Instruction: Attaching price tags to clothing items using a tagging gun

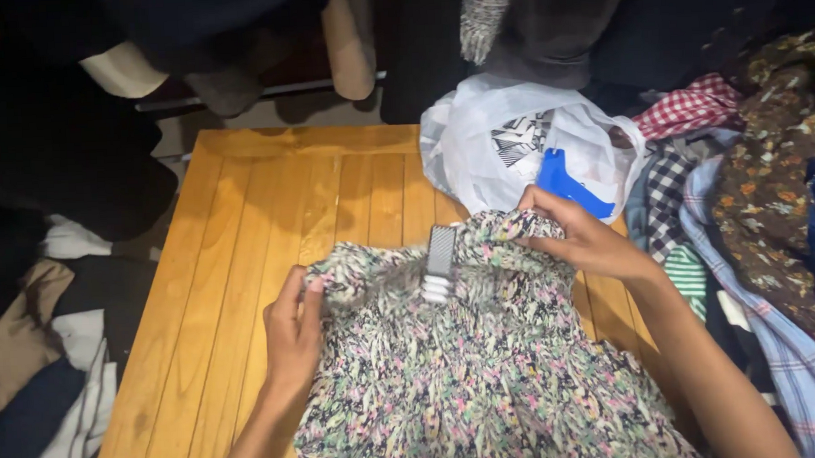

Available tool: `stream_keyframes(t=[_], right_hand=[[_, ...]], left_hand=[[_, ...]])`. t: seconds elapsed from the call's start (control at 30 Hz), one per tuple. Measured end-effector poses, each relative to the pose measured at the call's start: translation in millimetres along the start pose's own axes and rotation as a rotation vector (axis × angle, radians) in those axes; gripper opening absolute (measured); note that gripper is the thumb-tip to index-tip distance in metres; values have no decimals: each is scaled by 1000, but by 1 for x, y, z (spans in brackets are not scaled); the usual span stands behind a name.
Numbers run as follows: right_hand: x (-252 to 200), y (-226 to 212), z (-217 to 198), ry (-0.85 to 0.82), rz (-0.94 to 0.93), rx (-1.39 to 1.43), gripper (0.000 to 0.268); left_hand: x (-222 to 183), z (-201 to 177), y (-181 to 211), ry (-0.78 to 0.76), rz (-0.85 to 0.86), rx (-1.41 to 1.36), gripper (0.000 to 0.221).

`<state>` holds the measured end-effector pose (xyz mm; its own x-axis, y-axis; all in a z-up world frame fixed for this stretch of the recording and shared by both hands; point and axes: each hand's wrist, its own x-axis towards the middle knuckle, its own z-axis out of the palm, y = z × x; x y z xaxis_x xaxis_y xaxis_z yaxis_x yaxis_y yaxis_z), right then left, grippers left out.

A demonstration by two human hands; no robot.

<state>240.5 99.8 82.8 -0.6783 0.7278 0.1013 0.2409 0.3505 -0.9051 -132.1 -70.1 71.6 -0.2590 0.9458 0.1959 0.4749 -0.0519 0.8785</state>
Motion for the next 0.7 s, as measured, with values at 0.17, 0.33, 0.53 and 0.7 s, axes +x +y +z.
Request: stream_keyframes(t=[0.17,0.33,0.53,0.7], right_hand=[[16,-43,24,-32,-60,-71,17],[39,-63,45,-86,-39,-16,27],[82,-76,74,-254,-61,42,15],[125,-72,102,-332,-178,-4,47]], left_hand=[[-6,-10,1,-20,-243,-190,36],[-3,-34,-15,-175,-674,-270,89],[5,-87,-20,-297,-374,-218,102],[26,-149,-20,-204,-277,-1,55]])
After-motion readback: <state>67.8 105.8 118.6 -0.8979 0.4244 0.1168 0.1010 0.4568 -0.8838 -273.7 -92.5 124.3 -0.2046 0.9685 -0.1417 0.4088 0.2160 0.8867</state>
